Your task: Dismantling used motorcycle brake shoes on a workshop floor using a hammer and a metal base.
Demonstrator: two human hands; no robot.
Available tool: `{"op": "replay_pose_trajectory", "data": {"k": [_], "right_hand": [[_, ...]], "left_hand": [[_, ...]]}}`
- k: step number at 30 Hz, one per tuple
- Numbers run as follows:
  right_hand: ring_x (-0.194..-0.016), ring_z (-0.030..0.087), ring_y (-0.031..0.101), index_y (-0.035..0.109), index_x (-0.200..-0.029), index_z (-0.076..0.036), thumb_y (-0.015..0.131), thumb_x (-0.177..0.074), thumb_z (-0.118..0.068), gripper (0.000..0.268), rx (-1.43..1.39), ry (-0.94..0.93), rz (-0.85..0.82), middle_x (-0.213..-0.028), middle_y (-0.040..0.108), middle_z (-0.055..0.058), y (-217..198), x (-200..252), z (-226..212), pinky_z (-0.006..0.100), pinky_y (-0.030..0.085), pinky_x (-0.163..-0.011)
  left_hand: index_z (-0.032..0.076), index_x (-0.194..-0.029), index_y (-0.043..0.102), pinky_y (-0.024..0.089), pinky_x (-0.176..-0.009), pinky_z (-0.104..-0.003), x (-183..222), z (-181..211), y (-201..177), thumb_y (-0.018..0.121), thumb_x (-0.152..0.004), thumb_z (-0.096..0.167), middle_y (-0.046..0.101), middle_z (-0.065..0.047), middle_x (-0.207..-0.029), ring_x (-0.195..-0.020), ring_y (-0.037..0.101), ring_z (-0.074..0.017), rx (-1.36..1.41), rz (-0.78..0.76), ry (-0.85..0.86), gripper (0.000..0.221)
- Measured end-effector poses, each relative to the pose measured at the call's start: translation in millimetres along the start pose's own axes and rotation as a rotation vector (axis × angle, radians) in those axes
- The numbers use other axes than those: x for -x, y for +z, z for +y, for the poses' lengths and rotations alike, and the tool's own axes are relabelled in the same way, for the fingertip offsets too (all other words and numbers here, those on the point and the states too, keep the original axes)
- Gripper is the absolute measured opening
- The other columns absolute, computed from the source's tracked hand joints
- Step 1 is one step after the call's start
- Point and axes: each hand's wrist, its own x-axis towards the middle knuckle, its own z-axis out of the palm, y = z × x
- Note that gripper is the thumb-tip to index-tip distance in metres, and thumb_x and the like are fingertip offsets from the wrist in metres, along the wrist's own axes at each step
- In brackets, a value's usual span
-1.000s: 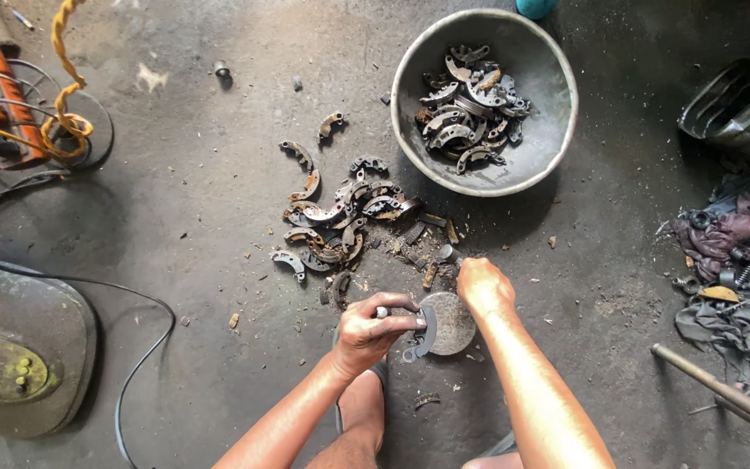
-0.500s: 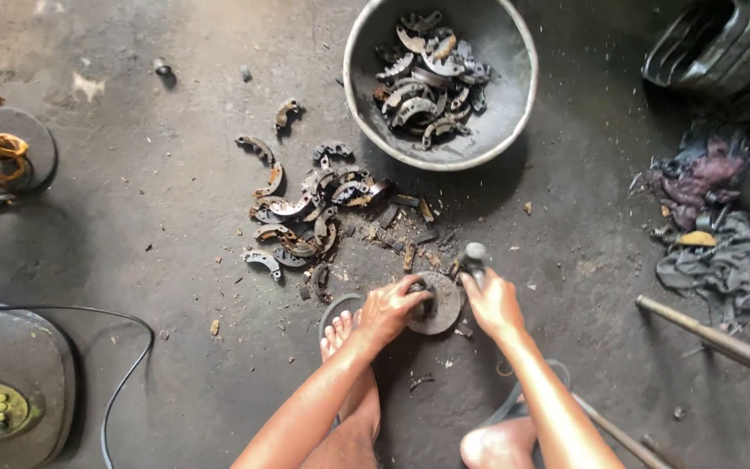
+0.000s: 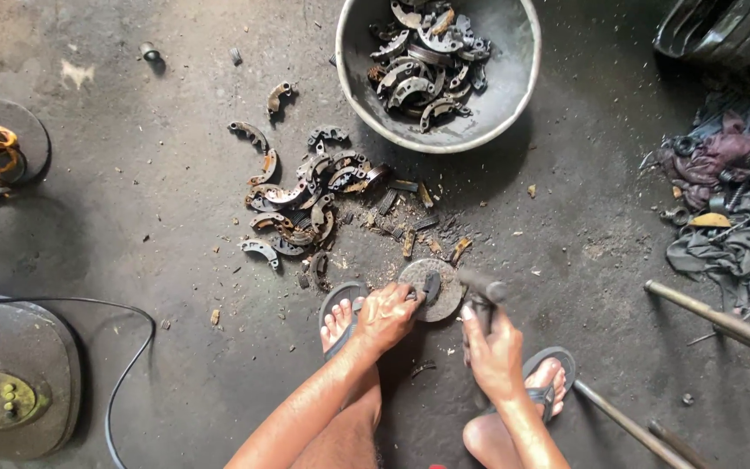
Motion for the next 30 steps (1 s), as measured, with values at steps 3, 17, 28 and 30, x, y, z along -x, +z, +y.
{"op": "replay_pose_trajectory", "data": {"k": [3, 17, 28, 30], "right_hand": [[-0.051, 0.012, 0.064, 0.063, -0.109, -0.003, 0.064, -0.094, -0.033, 0.034, -0.028, -0.178, 0.132, -0.066, 0.065, 0.002, 10.4, 9.8, 5.5, 0.031, 0.053, -0.046], [-0.055, 0.026, 0.063, 0.062, -0.099, 0.001, 0.059, -0.101, -0.033, 0.034, 0.058, -0.277, 0.232, -0.065, 0.062, 0.010, 35.0, -5.7, 126.4, 0.043, 0.050, -0.052], [-0.052, 0.027, 0.049, 0.059, -0.104, 0.004, 0.061, -0.103, -0.028, 0.032, -0.313, -0.078, 0.182, -0.068, 0.053, 0.024, 39.5, -13.9, 138.9, 0.052, 0.038, -0.048], [-0.064, 0.022, 0.064, 0.066, -0.096, 0.002, 0.061, -0.105, -0.032, 0.035, 0.139, -0.456, 0.159, -0.074, 0.069, 0.019, 49.8, -27.8, 162.6, 0.044, 0.053, -0.058]], "left_hand": [[0.011, -0.100, 0.075, 0.057, -0.069, -0.041, -3.7, 6.0, -0.3, 0.072, -0.075, 0.011, 0.067, -0.008, -0.095, -0.088, 0.067, -0.0270, 0.009, -0.047, -0.063, 0.026], [0.006, -0.097, 0.072, 0.056, -0.070, -0.042, 1.7, 7.2, 0.9, 0.068, -0.078, 0.008, 0.067, -0.011, -0.103, -0.087, 0.070, -0.0284, 0.045, -0.041, -0.020, 0.019], [0.007, -0.106, 0.073, 0.057, -0.067, -0.043, 2.1, 13.0, -6.5, 0.069, -0.078, 0.005, 0.066, -0.011, -0.099, -0.084, 0.071, -0.0296, 0.061, -0.057, -0.062, 0.029], [0.008, -0.103, 0.073, 0.058, -0.070, -0.042, 3.2, 7.3, 0.0, 0.069, -0.078, 0.007, 0.067, -0.011, -0.103, -0.086, 0.071, -0.0291, 0.060, -0.058, -0.061, 0.026]]}}
